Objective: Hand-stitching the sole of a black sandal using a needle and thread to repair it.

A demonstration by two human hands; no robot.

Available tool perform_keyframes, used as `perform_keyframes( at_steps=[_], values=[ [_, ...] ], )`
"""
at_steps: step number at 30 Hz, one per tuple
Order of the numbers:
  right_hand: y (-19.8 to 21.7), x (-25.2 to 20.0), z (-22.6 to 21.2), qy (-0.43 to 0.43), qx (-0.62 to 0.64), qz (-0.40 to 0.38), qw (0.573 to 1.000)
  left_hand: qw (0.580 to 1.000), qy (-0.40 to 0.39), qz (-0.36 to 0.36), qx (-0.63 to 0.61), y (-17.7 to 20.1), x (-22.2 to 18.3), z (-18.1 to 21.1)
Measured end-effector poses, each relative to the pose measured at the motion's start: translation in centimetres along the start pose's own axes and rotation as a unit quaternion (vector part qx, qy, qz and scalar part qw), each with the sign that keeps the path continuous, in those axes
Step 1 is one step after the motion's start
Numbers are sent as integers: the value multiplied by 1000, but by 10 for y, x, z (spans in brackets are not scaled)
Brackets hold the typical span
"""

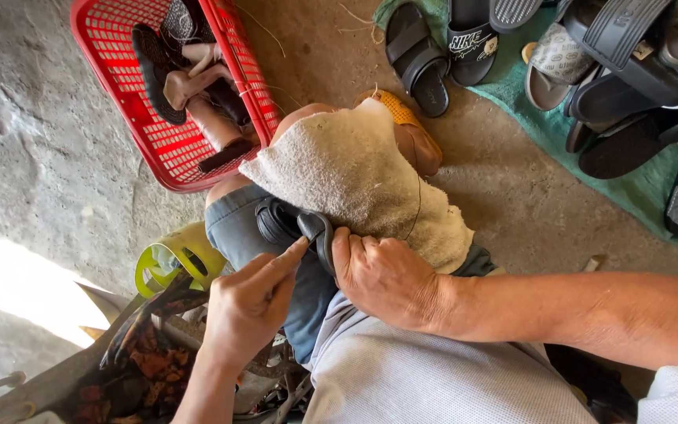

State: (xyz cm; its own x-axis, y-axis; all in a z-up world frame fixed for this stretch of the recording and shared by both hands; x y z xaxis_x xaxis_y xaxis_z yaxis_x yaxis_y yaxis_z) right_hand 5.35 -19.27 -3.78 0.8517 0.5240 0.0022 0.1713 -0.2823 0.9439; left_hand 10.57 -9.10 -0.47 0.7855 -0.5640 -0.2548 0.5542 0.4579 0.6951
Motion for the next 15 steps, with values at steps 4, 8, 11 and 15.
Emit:
perform_keyframes(
  at_steps=[4,8,11,15],
  values=[
    [1,1,-1,-8,-7,13,1000,952,-145,49,264,-7,-10,24],
    [-2,-1,-4,-1,-23,8,1000,990,90,-3,-109,-10,-2,-13],
    [-3,-1,-3,-6,-18,6,1000,998,17,32,50,-6,-6,-1],
    [-4,-2,-5,3,-35,8,999,998,6,45,53,-7,-6,3]
  ],
)
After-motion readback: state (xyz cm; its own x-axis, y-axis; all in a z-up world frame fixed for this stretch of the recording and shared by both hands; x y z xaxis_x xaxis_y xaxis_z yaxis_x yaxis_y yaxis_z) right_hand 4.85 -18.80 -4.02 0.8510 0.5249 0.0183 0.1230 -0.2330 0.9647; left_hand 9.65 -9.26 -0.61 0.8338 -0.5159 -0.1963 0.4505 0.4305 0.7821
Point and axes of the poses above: each hand's wrist, its own x-axis towards the middle knuckle, its own y-axis out of the back of the hand, z = x × y, the point moved 10 cm from there along x, towards the middle knuckle, and after that the axes turned 3 degrees about x, right-handed, at the moved point
